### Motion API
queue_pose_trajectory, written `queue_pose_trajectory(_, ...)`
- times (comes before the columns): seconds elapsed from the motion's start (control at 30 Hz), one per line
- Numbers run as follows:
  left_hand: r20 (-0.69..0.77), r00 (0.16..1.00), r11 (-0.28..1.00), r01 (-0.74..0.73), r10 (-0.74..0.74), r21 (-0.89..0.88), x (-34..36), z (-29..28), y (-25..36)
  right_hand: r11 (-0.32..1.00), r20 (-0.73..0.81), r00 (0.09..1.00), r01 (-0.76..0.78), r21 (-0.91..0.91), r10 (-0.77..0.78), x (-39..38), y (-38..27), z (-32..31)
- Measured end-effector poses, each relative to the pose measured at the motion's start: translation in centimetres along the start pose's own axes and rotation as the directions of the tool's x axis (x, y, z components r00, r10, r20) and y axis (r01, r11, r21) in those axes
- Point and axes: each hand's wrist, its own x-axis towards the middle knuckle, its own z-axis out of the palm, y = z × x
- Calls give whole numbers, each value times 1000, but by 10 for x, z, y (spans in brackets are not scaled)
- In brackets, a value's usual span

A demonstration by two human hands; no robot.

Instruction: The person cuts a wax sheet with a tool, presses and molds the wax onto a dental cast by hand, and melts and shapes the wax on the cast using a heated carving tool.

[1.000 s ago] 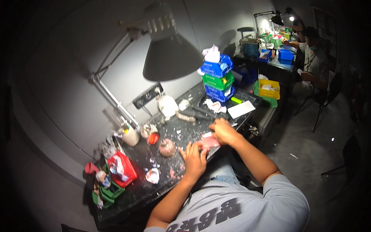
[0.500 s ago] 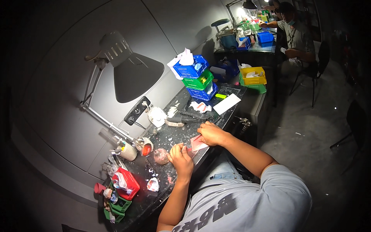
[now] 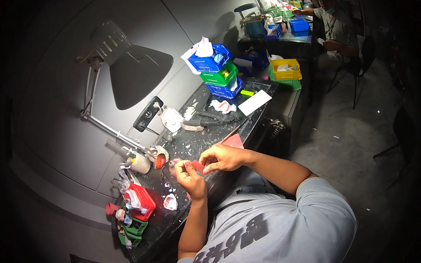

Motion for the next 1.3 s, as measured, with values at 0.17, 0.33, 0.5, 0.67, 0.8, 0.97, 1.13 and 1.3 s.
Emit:
queue_pose_trajectory(0.17, 221, 975, 997, -31, 14, 73, 5, -18, 7, 955, -54, 998, -41, -295, 27, -3, -13, -1)
queue_pose_trajectory(0.33, 343, 936, 972, -9, -75, 237, 1, -32, 17, 868, -58, 995, 45, -495, -85, -8, -4, 5)
queue_pose_trajectory(0.5, 233, 964, 980, 86, -127, 179, -1, -42, 13, 934, -12, 992, -119, -337, 123, -7, -28, 15)
queue_pose_trajectory(0.67, 298, 934, 979, 169, -197, 115, -10, -45, 12, 947, -75, 987, -156, -282, 140, -11, -21, 4)
queue_pose_trajectory(0.8, 410, 885, 974, 187, -222, 125, -10, -53, 26, 933, -141, 984, -150, -328, 109, -16, -32, 1)
queue_pose_trajectory(0.97, 455, 839, 954, 282, -297, 102, -10, -63, 38, 967, -126, 986, -136, -216, 111, -11, -26, -2)
queue_pose_trajectory(1.13, 440, 870, 970, 242, -225, 16, -10, -65, 36, 964, -194, 970, -187, -188, 150, -14, -36, -4)
queue_pose_trajectory(1.3, 1, 995, 988, 95, -96, 119, -8, -70, 15, 939, -413, 910, -183, -291, 49, -16, -26, -20)
